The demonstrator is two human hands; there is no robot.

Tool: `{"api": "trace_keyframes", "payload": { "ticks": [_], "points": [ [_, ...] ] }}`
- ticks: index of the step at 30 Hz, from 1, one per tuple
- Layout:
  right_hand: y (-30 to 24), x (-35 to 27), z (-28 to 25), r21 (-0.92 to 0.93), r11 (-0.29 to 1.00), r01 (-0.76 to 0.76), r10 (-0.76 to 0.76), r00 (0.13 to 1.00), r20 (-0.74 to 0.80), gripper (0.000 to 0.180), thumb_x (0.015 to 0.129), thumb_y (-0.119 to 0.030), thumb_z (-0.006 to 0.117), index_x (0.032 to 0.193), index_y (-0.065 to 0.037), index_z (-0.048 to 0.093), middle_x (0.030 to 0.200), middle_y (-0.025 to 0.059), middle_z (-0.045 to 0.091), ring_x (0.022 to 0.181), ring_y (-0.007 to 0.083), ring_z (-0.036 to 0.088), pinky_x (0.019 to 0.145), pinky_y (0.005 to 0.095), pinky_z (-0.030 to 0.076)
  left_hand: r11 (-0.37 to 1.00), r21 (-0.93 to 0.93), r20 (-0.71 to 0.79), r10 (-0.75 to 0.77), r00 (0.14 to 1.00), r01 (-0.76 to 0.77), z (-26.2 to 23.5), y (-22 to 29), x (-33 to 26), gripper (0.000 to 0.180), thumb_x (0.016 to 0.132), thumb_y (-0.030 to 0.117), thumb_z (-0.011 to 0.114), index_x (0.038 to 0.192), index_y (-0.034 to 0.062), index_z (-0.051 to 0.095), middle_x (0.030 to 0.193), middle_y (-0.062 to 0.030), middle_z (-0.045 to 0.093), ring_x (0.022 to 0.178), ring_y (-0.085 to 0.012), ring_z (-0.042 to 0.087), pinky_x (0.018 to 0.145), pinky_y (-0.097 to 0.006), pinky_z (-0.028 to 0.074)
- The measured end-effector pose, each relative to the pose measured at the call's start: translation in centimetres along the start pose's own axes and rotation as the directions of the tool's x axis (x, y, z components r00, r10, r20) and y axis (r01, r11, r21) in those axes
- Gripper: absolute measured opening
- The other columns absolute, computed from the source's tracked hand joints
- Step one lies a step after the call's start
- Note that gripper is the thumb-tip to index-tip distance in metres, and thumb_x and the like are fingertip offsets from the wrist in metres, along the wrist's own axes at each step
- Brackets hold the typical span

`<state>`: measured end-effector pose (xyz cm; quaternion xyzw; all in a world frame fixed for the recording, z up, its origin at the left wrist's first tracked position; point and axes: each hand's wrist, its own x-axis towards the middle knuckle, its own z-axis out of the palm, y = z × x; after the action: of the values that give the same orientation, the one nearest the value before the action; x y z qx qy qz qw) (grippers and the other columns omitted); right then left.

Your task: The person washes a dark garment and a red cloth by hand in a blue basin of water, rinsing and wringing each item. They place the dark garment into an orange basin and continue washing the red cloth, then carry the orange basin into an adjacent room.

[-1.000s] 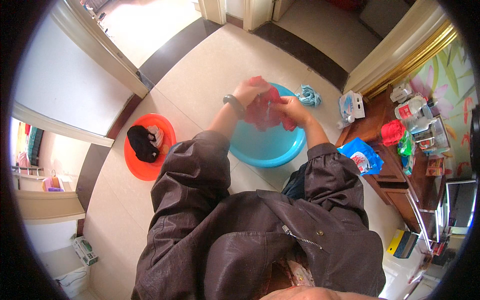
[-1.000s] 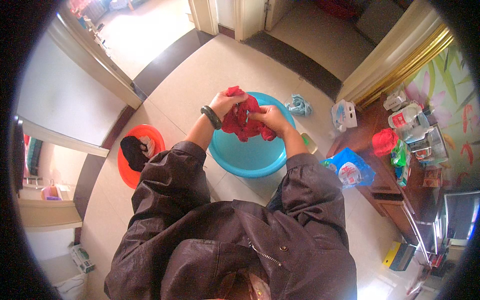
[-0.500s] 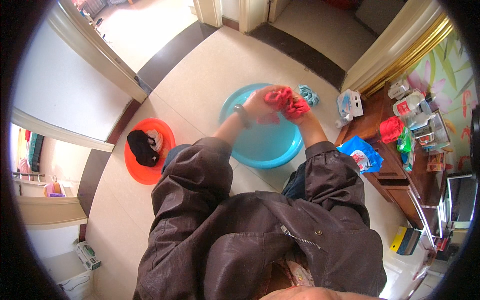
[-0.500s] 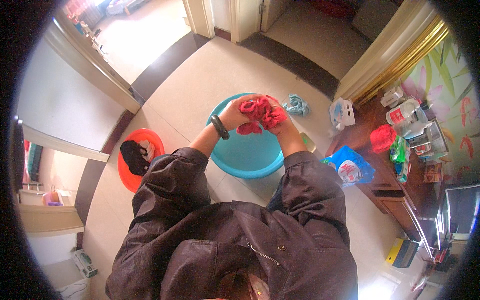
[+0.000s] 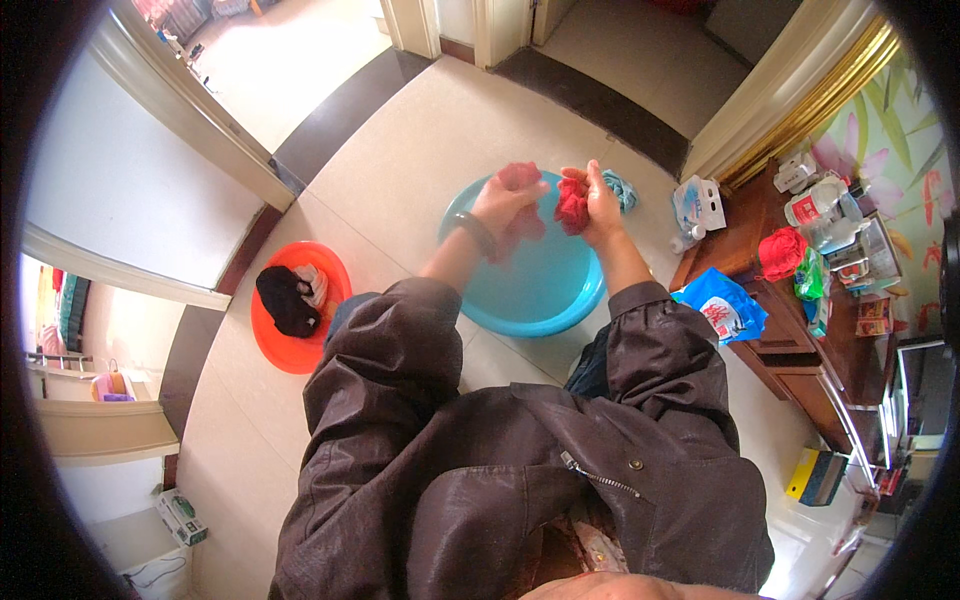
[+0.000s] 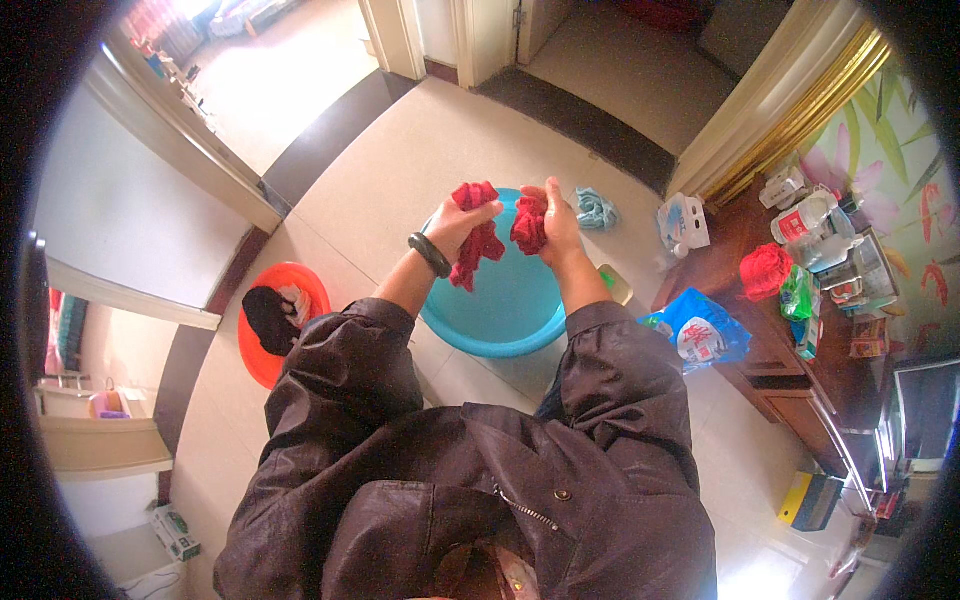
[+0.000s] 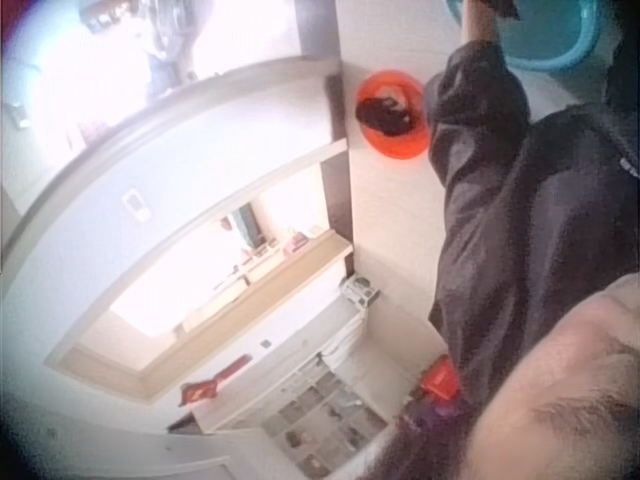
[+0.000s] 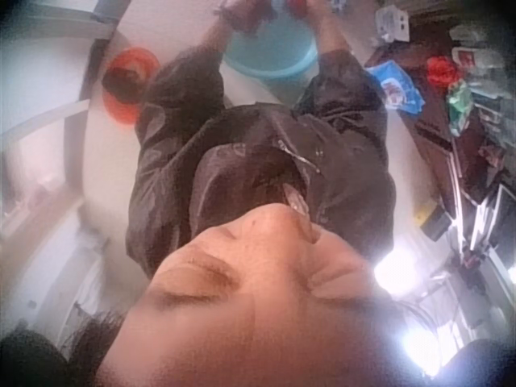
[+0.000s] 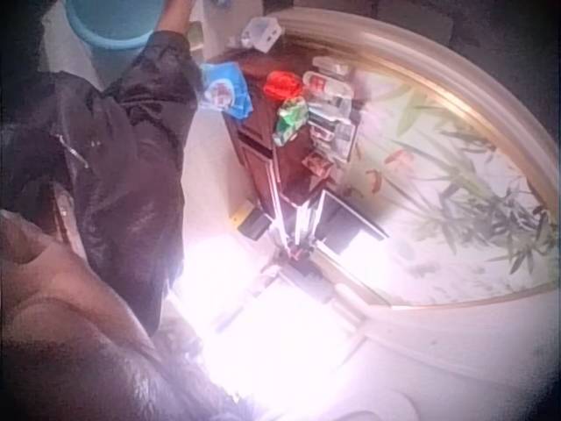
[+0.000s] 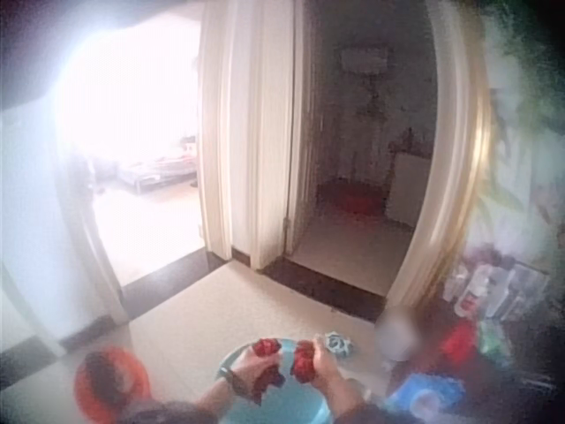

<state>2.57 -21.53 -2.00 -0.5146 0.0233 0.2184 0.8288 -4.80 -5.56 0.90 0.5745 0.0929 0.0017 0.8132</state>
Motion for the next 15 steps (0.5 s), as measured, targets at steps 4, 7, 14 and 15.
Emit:
{"api": "trace_keyframes", "payload": {
  "ticks": [4,7,14,15],
  "points": [
    [0.0,-1.3,1.5,-0.073,0.992,0.102,-0.085,0.975,0.207,0.048,0.096,-0.047,0.043,0.107,-0.002,0.059,0.092,0.0070,0.062,0.083,0.0157,0.060,0.070,0.0293,0.051,0.998,0.059,0.073,0.009,0.997,-0.013,-0.2,-1.5,0.8,0.018,0.077,0.004,0.072,0.089,0.0047,0.059,0.080,-0.0005,0.061,0.075,-0.0132,0.060,0.072,-0.030,0.050],
    [-0.3,-1.8,2.2,-0.172,0.971,0.164,-0.137,0.978,0.159,0.051,0.095,-0.049,0.044,0.110,-0.001,0.057,0.096,0.0089,0.061,0.083,0.0143,0.060,0.070,0.0280,0.051,0.999,0.027,0.036,0.028,0.999,-0.029,-0.4,-1.5,1.0,0.019,0.074,-0.002,0.070,0.088,0.0052,0.059,0.083,-0.0007,0.062,0.078,-0.0141,0.061,0.076,-0.031,0.050],
    [-2.1,-2.9,1.7,-0.442,0.879,-0.177,0.350,0.871,0.346,0.033,0.083,-0.021,0.070,0.107,-0.001,0.059,0.087,0.0057,0.066,0.074,0.0145,0.065,0.071,0.0302,0.053,0.970,-0.242,-0.086,0.001,0.996,-0.022,-1.5,2.1,0.0,0.020,0.075,-0.006,0.066,0.088,0.0078,0.058,0.082,-0.0021,0.061,0.075,-0.0172,0.062,0.068,-0.033,0.052],
    [-2.1,-3.0,1.7,-0.467,0.873,-0.144,0.340,0.865,0.368,0.032,0.082,-0.020,0.070,0.106,-0.001,0.059,0.088,0.0062,0.066,0.076,0.0150,0.065,0.072,0.0304,0.054,0.967,-0.253,-0.084,0.006,0.996,-0.027,-1.8,2.4,0.0,0.020,0.075,-0.006,0.066,0.087,0.0081,0.058,0.082,-0.0022,0.061,0.074,-0.0178,0.062,0.066,-0.033,0.052]
  ]
}}
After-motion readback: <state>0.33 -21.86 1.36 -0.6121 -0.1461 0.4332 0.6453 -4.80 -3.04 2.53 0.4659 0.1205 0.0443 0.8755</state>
